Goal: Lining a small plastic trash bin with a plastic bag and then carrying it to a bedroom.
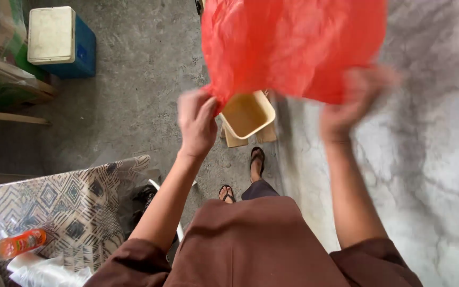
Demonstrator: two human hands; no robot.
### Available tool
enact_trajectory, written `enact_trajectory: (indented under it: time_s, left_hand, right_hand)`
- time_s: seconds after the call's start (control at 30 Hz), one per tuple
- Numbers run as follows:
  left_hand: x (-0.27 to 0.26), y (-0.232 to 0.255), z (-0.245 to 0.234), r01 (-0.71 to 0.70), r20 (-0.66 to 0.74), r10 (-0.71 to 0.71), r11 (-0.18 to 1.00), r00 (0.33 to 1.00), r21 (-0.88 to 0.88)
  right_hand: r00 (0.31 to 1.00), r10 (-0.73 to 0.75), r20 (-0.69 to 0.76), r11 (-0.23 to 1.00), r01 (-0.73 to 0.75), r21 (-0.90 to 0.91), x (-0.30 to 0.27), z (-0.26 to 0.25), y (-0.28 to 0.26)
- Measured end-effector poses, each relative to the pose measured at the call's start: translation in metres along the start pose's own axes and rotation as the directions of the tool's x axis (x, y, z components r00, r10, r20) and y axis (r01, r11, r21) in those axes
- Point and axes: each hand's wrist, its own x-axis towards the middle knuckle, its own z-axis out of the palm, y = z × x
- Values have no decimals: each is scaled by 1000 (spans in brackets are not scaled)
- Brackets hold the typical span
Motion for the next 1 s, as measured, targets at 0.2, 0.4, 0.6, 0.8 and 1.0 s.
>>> enact_trajectory:
  time_s: [0.2,0.4,0.6,0.8,1.0]
  left_hand:
    - [-201,-157,104,902,451,-854,381,258,204]
    - [-86,-109,126,993,496,-866,0,59,-116]
    - [-33,-71,152,952,635,-761,-275,-129,-136]
    - [-31,-73,147,930,710,-704,-258,4,-261]
    - [-62,-117,112,809,487,-873,-306,-29,-502]
  right_hand:
    - [-31,557,830,766,-368,-528,-95,11,145]
    - [348,514,784,836,1,-549,54,18,74]
    - [-182,321,929,923,-158,-350,-53,97,118]
    - [-337,415,845,894,-20,-447,-132,163,191]
    - [-517,573,636,802,194,-565,-227,179,236]
